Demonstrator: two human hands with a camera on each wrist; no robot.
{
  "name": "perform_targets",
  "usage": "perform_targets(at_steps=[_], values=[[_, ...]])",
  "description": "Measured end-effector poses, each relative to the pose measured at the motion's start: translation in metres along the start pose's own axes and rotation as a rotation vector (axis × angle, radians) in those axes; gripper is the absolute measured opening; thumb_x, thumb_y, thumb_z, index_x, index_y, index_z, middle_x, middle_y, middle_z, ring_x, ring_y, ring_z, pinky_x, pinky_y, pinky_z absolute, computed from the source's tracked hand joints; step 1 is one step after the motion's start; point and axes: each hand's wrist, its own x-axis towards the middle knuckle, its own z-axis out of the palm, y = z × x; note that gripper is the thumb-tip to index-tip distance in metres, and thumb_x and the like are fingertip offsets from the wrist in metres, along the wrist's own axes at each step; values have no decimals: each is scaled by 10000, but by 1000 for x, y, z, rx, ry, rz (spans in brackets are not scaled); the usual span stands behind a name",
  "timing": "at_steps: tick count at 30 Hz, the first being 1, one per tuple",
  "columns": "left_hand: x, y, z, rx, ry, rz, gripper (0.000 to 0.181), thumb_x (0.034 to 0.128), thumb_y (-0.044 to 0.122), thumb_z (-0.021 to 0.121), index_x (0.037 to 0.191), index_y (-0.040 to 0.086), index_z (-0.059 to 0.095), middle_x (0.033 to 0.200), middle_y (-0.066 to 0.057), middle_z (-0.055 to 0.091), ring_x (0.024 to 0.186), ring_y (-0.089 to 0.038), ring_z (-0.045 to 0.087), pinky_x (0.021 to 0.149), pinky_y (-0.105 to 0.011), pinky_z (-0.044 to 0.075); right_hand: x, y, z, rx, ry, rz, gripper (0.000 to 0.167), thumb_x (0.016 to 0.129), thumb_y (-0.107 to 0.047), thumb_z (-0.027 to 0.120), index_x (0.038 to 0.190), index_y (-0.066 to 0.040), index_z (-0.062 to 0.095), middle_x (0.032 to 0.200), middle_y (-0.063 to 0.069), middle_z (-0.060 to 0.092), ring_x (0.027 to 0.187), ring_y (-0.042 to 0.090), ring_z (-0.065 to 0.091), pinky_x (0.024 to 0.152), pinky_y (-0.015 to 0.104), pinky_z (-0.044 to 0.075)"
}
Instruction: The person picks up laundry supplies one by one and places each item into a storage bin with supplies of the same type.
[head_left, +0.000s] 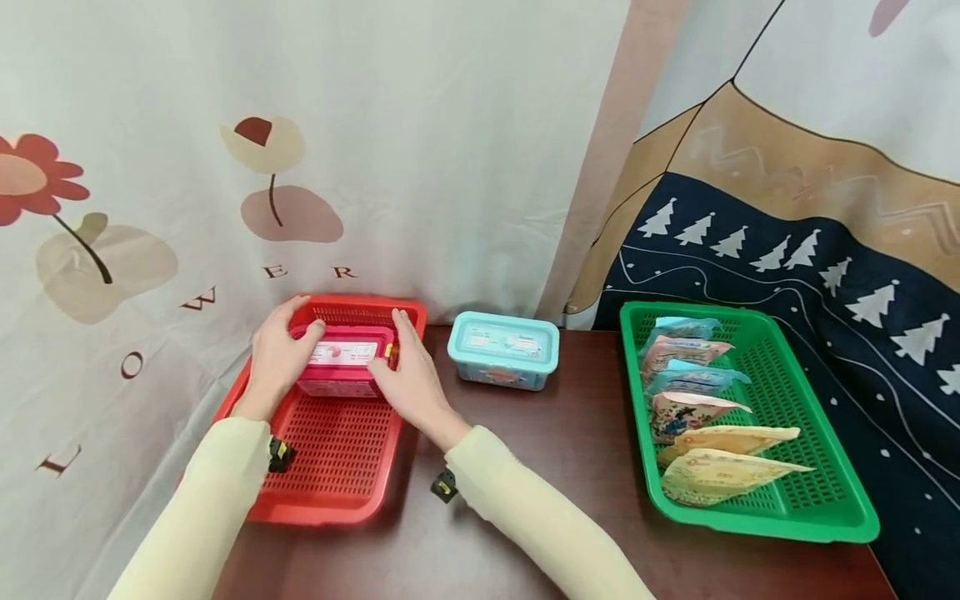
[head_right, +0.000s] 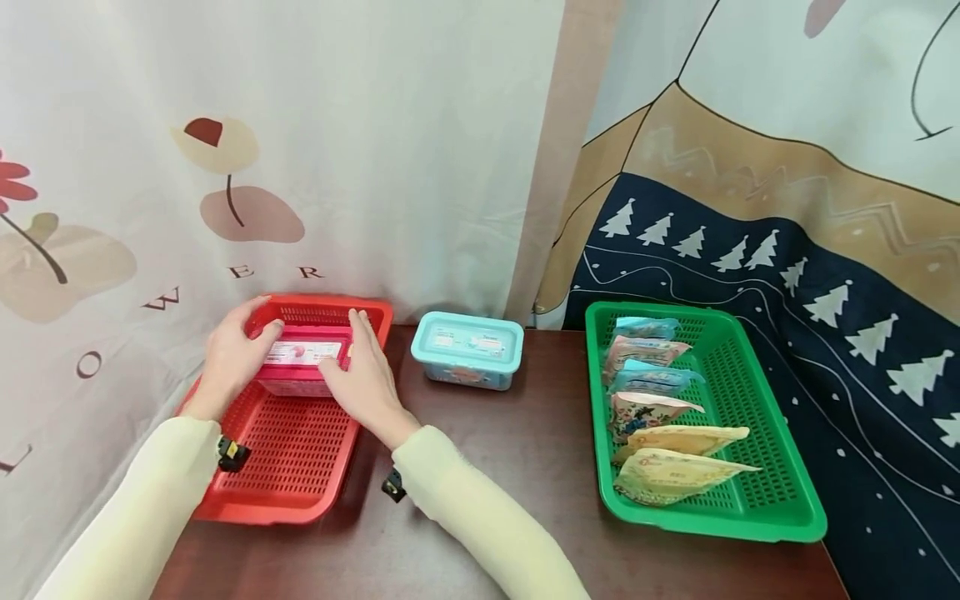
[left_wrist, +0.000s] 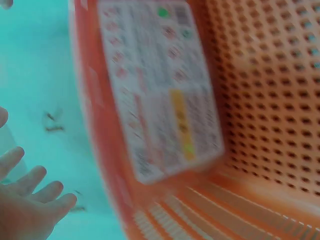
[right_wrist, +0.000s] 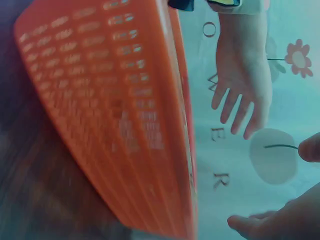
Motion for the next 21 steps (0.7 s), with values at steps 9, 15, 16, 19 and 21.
perform_targets(at_steps=[9,15,16,19,21], values=[[-21,47,10,-74,-43,146,563,1004,284,612,1530,115,504,1616,-144,411,1474,-400,371,1145,-664,301,-33,22,-55,-67,55,-169,637,925,-132,564,1554,-176,471,1546,6,507,1407,146,476,1129,402,425],[-34,74,19,-131,-49,205,556,991,267,637,1522,153,520,1611,-91,430,1476,-349,385,1137,-666,315,-49,39,-85,-28,182,-234,519,922,-72,561,1435,-132,601,1412,41,619,1299,174,583,1041,455,504],[-36,79,20,-145,-46,214,552,989,261,643,1519,160,525,1607,-84,436,1474,-337,391,1136,-656,326,-52,41,-90,-19,200,-233,504,927,-64,559,1423,-132,612,1396,40,628,1290,176,590,1034,468,510],[-43,91,25,-208,-31,243,546,978,214,661,1509,166,541,1591,-66,462,1462,-308,415,1134,-620,362,-60,47,-104,-28,249,-214,472,950,-62,553,1405,-161,629,1381,11,634,1284,154,592,1033,464,515],[-47,99,28,-246,-24,269,545,969,178,671,1501,168,551,1577,-58,479,1448,-295,434,1125,-605,386,-65,51,-113,-49,278,-200,454,966,-63,555,1400,-172,633,1381,-7,631,1278,139,590,1035,458,513]])
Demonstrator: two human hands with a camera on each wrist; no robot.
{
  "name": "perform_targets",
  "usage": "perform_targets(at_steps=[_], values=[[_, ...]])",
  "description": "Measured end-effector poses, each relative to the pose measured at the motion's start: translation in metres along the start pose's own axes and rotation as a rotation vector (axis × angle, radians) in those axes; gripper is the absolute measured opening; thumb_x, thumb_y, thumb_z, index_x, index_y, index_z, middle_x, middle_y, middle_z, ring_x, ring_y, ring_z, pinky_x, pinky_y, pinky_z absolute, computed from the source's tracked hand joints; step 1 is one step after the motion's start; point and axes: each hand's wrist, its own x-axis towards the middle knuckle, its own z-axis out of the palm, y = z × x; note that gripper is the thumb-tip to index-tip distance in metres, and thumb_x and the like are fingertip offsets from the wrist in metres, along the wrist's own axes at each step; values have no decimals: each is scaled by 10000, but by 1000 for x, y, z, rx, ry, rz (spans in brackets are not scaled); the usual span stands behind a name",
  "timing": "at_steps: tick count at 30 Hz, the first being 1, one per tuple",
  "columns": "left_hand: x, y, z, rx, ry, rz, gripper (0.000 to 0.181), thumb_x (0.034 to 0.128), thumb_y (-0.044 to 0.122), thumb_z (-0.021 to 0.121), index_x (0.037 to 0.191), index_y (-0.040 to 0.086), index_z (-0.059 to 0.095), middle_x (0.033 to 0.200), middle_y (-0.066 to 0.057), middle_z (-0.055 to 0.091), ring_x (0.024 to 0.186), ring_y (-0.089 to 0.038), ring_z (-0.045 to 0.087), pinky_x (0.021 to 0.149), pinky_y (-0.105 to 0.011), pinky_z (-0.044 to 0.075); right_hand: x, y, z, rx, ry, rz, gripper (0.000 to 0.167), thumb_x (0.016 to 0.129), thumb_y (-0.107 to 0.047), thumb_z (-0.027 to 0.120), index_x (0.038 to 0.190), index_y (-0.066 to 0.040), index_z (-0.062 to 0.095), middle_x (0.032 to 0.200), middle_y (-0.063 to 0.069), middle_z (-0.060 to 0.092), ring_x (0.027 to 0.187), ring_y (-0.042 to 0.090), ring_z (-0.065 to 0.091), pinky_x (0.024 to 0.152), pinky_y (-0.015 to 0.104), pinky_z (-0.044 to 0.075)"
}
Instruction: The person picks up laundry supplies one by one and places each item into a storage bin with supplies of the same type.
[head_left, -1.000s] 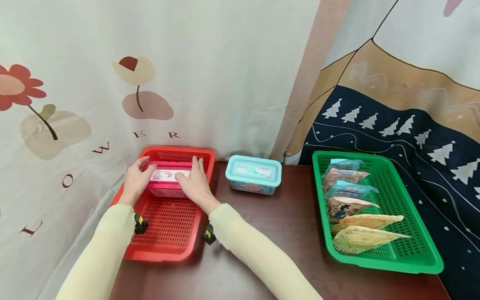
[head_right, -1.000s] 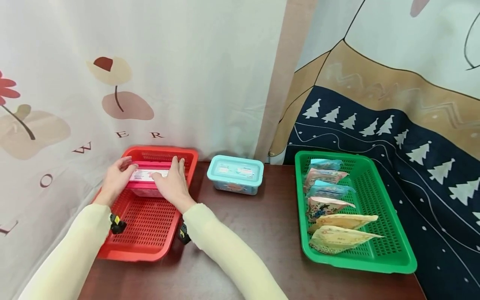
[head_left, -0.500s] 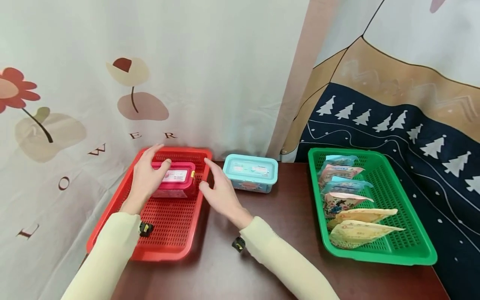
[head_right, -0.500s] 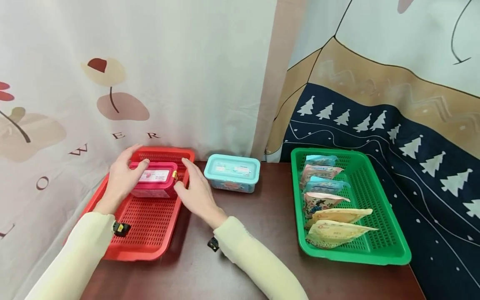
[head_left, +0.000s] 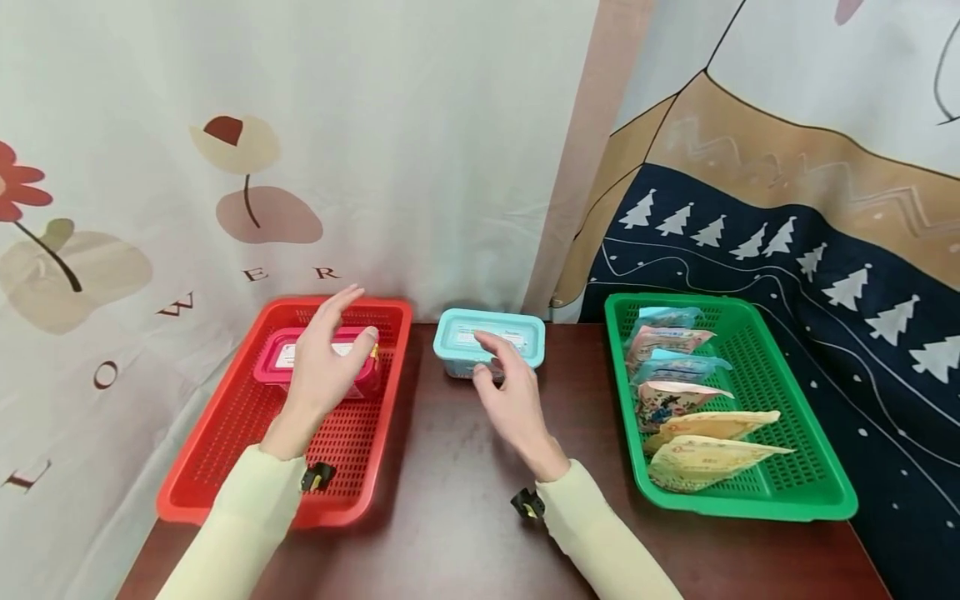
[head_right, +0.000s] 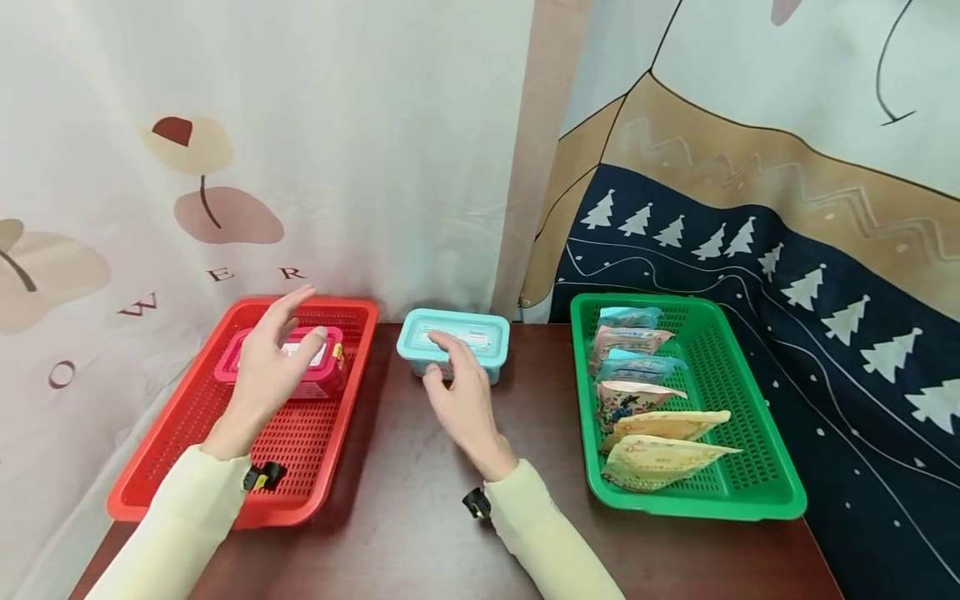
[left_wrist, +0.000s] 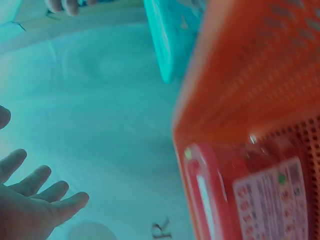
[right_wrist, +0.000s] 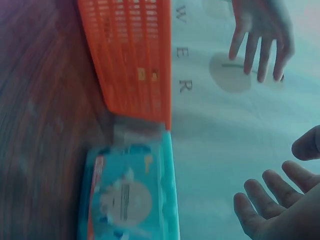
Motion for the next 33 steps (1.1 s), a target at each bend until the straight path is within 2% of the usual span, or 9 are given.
perform_targets(at_steps=[5,9,13,21,26,33], values=[[-7,16,10,-47,-1,55,550,953,143,684,1489,168,564,1558,-53,500,1430,-261,452,1109,-600,408,-6,10,-18,-68,50,3,435,981,-50,568,1400,-147,632,1416,-3,610,1282,154,581,1045,476,503],[-12,27,18,-58,-24,67,551,948,148,693,1483,171,565,1566,-8,490,1437,-235,440,1105,-601,415,-9,18,-29,-115,82,4,439,980,-47,563,1409,-119,625,1431,7,597,1260,229,592,1021,479,510],[-17,36,28,-74,-36,86,542,948,130,693,1475,160,570,1571,15,482,1444,-239,434,1101,-597,415,-12,25,-38,-166,100,13,441,982,-70,568,1418,-122,618,1455,16,581,1291,233,574,1035,492,496],[-33,55,58,-140,18,89,514,930,109,705,1432,156,608,1550,22,507,1437,-199,449,1173,-534,340,-8,41,-53,-216,134,59,442,981,-63,596,1421,-90,615,1482,51,573,1357,212,535,1122,497,425],[-44,60,80,-170,8,49,528,923,115,712,1439,114,597,1562,-30,495,1449,-207,432,1167,-495,360,-3,54,-55,-208,137,136,464,1007,-96,581,1471,-84,572,1545,48,518,1431,222,463,1162,522,368],[-55,58,101,-85,-76,-78,633,947,224,690,1537,124,487,1650,-58,355,1493,-281,360,1163,-582,325,1,70,-51,-194,95,259,546,1061,-212,548,1587,-137,422,1624,56,412,1502,235,362,1205,505,310]])
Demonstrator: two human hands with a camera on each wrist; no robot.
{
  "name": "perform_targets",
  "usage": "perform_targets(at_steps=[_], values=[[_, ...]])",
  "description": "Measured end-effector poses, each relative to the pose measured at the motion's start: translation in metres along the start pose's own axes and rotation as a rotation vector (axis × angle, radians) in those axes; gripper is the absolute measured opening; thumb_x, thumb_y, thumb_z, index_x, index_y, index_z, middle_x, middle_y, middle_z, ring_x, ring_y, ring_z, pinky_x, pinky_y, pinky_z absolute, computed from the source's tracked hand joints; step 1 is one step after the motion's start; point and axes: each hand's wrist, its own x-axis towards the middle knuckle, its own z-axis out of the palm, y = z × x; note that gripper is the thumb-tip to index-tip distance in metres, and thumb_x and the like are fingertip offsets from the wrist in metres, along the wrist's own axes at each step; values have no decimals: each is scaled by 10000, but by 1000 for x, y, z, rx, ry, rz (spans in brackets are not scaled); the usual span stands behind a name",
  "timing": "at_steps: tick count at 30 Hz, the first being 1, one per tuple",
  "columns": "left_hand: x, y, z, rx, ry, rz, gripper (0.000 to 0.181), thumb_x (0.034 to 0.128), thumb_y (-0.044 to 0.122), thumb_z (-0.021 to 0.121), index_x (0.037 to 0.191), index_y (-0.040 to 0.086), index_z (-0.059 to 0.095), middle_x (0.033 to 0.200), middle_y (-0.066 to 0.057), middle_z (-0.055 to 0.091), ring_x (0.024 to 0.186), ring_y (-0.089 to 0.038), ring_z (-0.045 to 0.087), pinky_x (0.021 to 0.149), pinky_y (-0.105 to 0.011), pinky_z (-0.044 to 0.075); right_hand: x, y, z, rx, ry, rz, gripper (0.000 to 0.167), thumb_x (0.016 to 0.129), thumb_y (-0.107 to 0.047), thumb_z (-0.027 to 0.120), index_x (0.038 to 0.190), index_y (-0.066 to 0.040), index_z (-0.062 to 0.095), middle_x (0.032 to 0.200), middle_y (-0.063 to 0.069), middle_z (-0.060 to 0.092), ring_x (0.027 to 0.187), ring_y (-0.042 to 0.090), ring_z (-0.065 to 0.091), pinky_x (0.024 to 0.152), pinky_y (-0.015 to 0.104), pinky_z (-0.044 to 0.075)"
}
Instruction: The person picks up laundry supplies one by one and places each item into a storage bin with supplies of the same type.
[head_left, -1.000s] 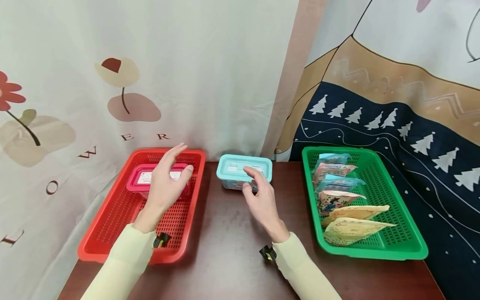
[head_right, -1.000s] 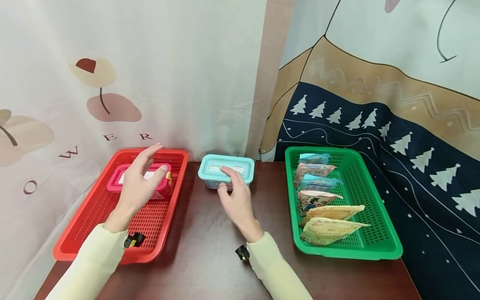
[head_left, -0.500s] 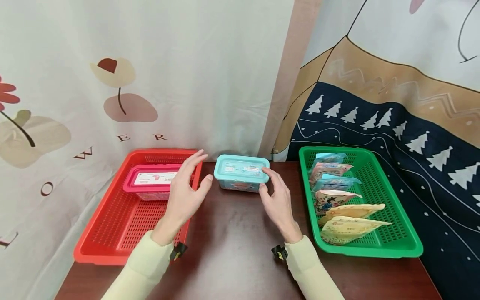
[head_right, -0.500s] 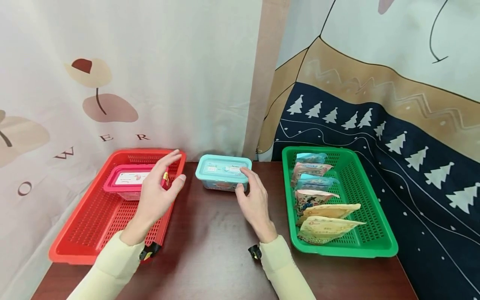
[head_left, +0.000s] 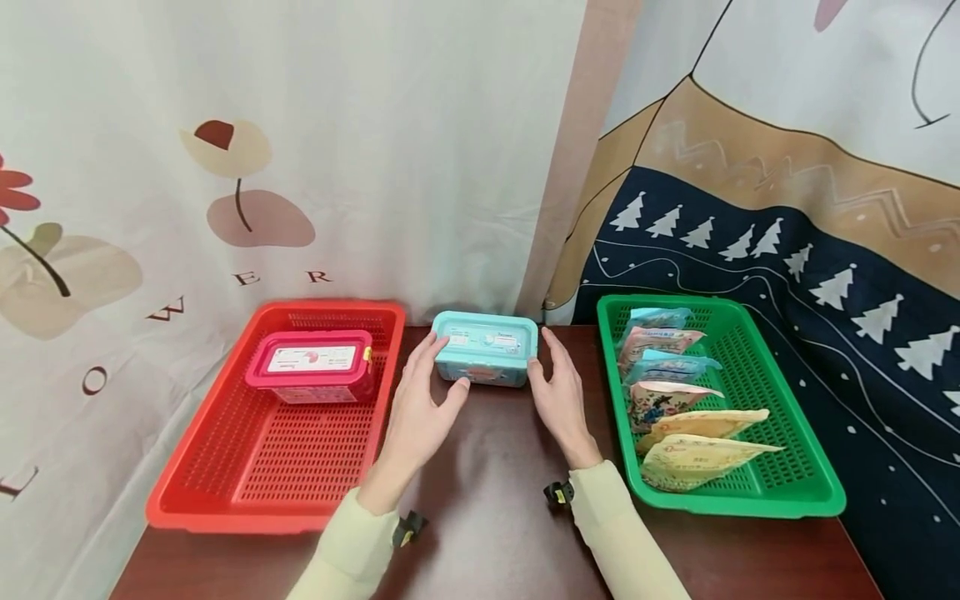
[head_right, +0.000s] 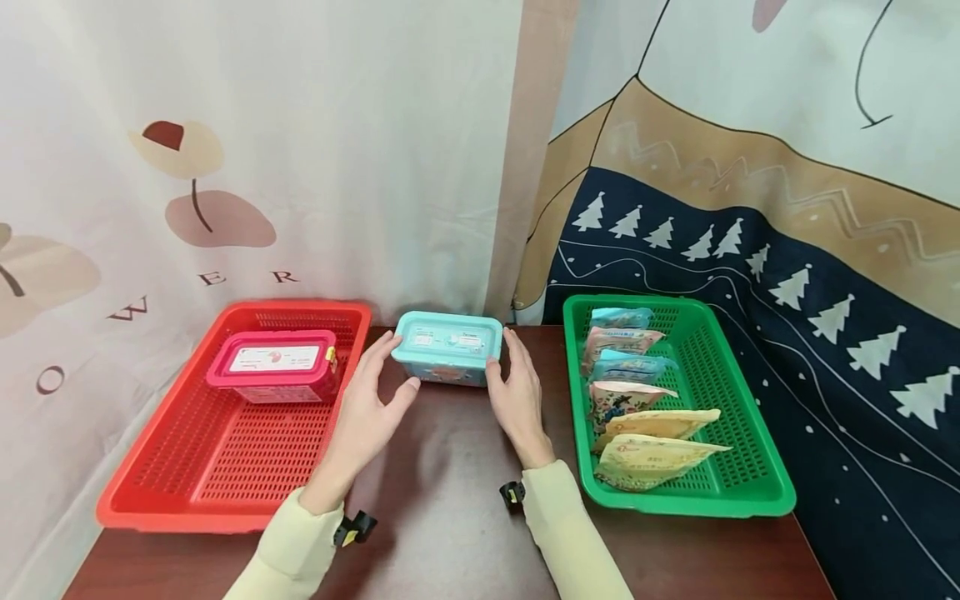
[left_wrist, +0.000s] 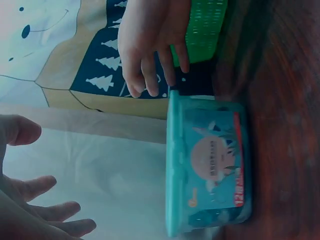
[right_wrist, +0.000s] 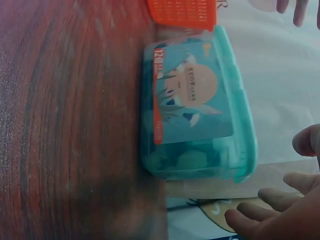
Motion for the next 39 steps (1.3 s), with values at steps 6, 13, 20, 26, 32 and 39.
perform_targets(at_steps=[6,13,20,26,32,39], values=[[-3,-9,9,24,11,-29,689,942,228,703,1568,120,435,1666,-86,312,1501,-302,341,1177,-565,319,11,9,9,105,-49,93,598,1099,-298,494,1644,-161,289,1649,100,361,1491,281,388,1173,479,372],[-7,-15,18,-7,31,-33,688,943,228,707,1569,133,438,1655,-94,336,1488,-295,371,1174,-534,342,20,12,19,117,-91,186,627,1106,-322,468,1655,-131,234,1659,117,340,1484,284,397,1179,478,362],[-7,-23,29,-90,88,11,637,931,143,700,1529,90,488,1622,-112,397,1494,-256,372,1185,-512,330,24,14,25,71,-81,187,594,1106,-270,438,1644,-99,253,1654,132,347,1479,301,391,1186,516,338],[-11,-33,36,-97,104,-12,617,916,116,696,1500,53,509,1599,-151,425,1483,-262,387,1179,-516,338,25,13,22,81,-80,182,583,1097,-220,442,1635,-72,271,1641,154,366,1453,312,426,1178,518,351],[-10,-38,40,-135,135,11,615,910,79,698,1491,25,505,1588,-156,437,1468,-252,410,1175,-500,349,21,14,14,43,-73,188,572,1084,-200,449,1626,-82,310,1608,176,414,1414,336,471,1155,538,374],[-9,-43,43,-149,143,-5,647,903,66,688,1509,12,469,1597,-139,432,1468,-232,406,1166,-484,361,8,16,2,48,-108,183,576,1084,-221,450,1630,-102,313,1597,171,432,1417,320,472,1150,537,380]])
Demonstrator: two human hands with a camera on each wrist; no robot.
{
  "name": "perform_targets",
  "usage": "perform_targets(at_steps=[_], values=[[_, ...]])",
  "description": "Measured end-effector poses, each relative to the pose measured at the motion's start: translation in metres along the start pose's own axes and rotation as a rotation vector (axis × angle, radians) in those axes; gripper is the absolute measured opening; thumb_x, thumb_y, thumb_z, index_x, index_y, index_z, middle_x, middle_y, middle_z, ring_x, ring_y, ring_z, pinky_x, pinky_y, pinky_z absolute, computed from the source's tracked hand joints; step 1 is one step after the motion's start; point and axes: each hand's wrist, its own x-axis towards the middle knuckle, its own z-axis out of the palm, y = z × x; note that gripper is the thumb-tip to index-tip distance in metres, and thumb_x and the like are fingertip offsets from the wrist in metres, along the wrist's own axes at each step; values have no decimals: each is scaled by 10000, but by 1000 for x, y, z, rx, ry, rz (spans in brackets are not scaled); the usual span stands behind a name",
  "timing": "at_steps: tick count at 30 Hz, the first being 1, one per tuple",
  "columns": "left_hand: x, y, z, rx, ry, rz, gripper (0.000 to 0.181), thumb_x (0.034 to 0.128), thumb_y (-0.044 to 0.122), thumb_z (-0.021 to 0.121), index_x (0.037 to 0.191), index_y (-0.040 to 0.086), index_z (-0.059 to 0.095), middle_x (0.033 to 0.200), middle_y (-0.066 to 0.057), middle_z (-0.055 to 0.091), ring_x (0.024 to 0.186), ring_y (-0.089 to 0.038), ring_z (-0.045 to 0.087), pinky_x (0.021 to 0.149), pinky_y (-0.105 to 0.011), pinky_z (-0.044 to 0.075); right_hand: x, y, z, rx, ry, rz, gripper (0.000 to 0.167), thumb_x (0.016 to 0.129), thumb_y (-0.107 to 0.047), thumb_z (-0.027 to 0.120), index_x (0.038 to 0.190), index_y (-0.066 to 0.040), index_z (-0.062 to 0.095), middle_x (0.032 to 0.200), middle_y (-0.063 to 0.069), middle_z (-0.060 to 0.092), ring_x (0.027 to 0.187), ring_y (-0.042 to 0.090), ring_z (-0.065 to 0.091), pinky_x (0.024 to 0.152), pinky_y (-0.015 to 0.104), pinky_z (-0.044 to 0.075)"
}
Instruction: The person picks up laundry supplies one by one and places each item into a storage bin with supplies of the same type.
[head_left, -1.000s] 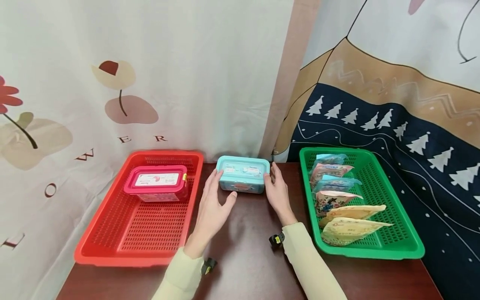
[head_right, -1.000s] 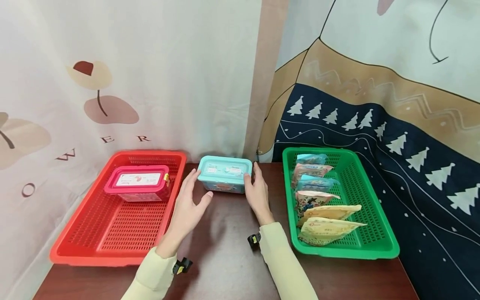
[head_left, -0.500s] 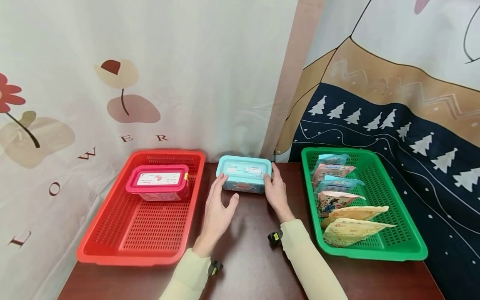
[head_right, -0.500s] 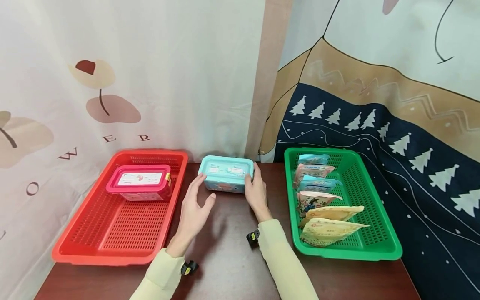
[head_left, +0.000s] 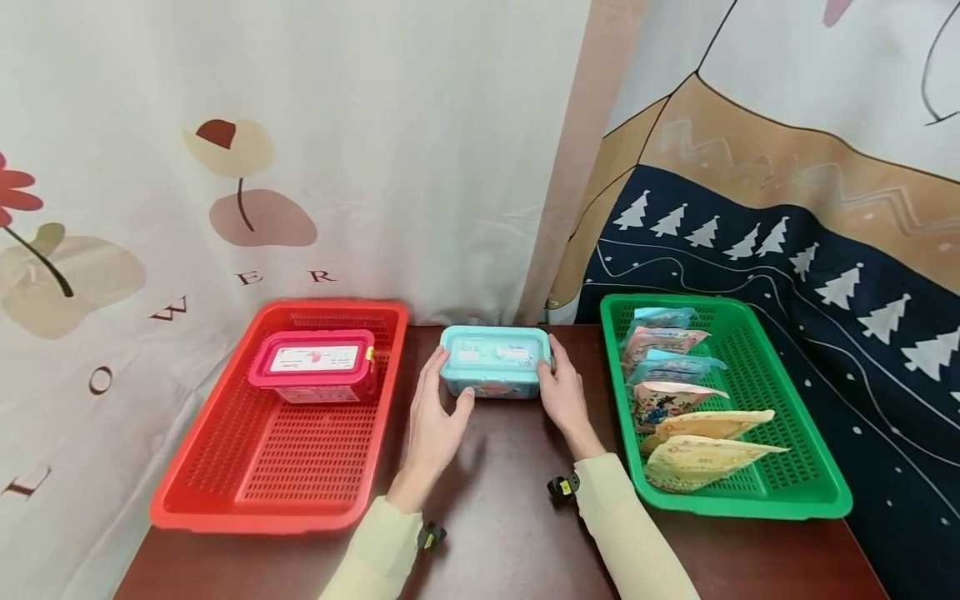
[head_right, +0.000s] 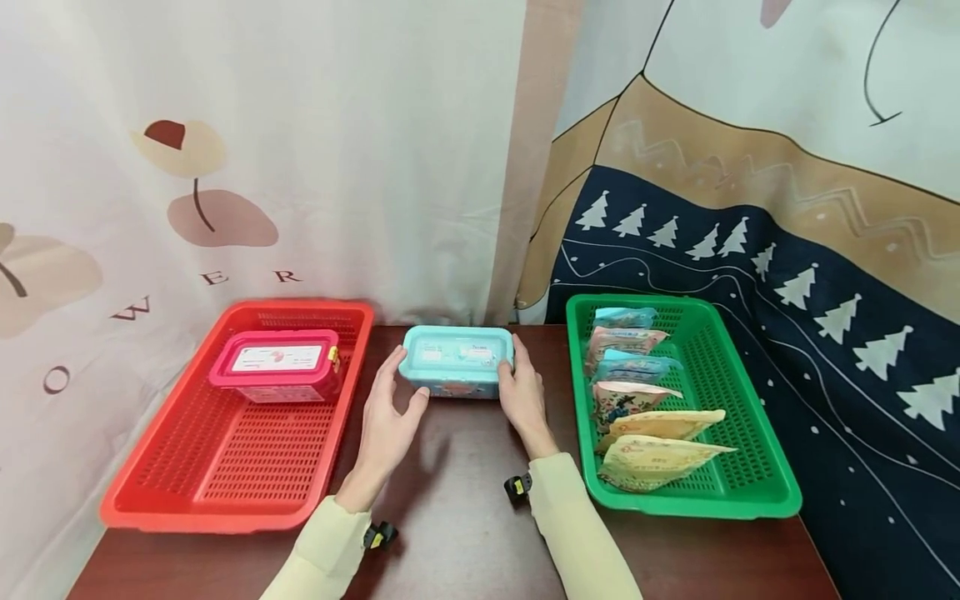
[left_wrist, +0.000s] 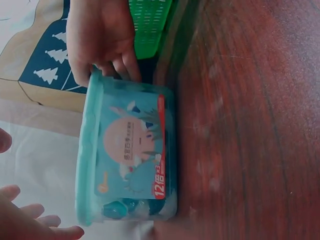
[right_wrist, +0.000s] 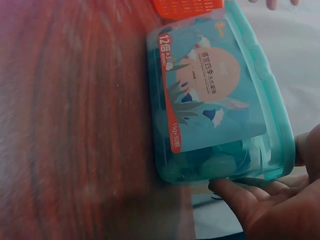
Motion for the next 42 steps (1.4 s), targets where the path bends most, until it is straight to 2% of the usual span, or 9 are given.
perform_targets(at_steps=[8,16,22,28,33,42], values=[[0,-4,3,10,6,-26,656,904,77,696,1519,31,473,1640,-87,372,1490,-272,369,1169,-512,337,-22,8,-11,-7,-15,-33,571,1092,-203,459,1635,-117,305,1591,184,435,1377,344,513,1110,556,420],[1,-13,5,7,-72,-159,707,964,146,684,1598,84,377,1669,-116,310,1530,-282,291,1217,-519,270,-35,13,-17,27,-22,-51,563,1095,-165,460,1633,-102,304,1584,208,433,1357,357,537,1085,549,450],[4,-18,9,-49,-108,-246,727,995,185,657,1631,116,312,1673,-127,298,1535,-285,273,1229,-507,244,-36,15,-13,117,-7,-32,615,1109,-218,475,1665,-176,214,1622,209,374,1435,344,457,1157,525,376],[6,-24,14,-93,-106,-314,689,1031,221,614,1643,198,298,1668,-61,334,1518,-247,311,1222,-499,259,-34,15,-11,129,-7,-14,601,1117,-295,461,1663,-200,231,1689,108,270,1525,303,309,1215,525,278],[3,-28,17,-115,-112,-331,663,1060,187,558,1655,219,268,1685,-39,298,1539,-228,266,1236,-480,233,-34,16,-6,119,-21,5,607,1118,-288,443,1669,-194,205,1718,41,196,1573,259,171,1248,535,173],[1,-33,21,-141,-87,-341,621,1072,133,517,1648,199,295,1684,-52,304,1548,-247,249,1242,-493,207,-36,15,-3,119,-23,5,595,1124,-266,420,1671,-216,193,1718,46,195,1572,263,173,1249,535,169]])
